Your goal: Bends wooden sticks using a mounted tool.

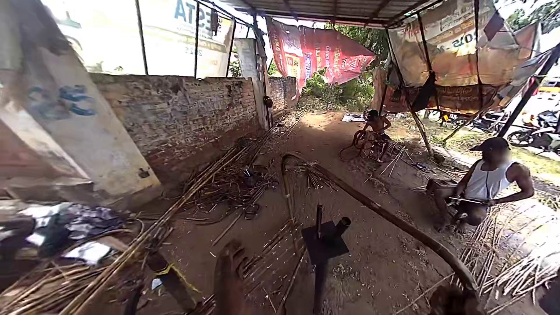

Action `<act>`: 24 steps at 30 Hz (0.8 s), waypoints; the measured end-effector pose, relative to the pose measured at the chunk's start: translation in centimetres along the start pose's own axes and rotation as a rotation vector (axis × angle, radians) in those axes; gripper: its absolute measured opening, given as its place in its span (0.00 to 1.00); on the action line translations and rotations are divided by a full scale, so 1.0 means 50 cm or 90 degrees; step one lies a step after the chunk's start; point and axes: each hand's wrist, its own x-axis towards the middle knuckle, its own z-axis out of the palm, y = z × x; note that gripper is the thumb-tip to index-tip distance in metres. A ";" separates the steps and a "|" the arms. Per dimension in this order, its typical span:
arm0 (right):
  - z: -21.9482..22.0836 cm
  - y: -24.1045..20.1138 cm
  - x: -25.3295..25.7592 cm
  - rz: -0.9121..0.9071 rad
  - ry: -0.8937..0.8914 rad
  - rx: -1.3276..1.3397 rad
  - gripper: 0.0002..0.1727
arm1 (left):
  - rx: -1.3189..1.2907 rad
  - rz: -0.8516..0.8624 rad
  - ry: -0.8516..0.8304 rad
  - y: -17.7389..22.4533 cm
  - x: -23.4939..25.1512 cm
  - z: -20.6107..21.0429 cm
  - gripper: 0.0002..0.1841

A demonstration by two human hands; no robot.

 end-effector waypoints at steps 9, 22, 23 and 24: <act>0.033 0.146 0.264 0.037 0.292 -0.030 0.32 | 0.011 -0.009 0.049 -0.097 0.190 0.041 0.29; -0.036 0.276 0.473 0.172 0.078 -0.252 0.21 | -0.020 -0.196 0.152 -0.349 0.328 0.119 0.13; -0.058 0.285 0.459 0.189 0.074 -0.256 0.21 | -0.019 -0.184 0.143 -0.359 0.325 0.122 0.14; -0.073 0.285 0.441 0.213 0.070 -0.269 0.23 | -0.028 -0.186 0.136 -0.368 0.322 0.123 0.14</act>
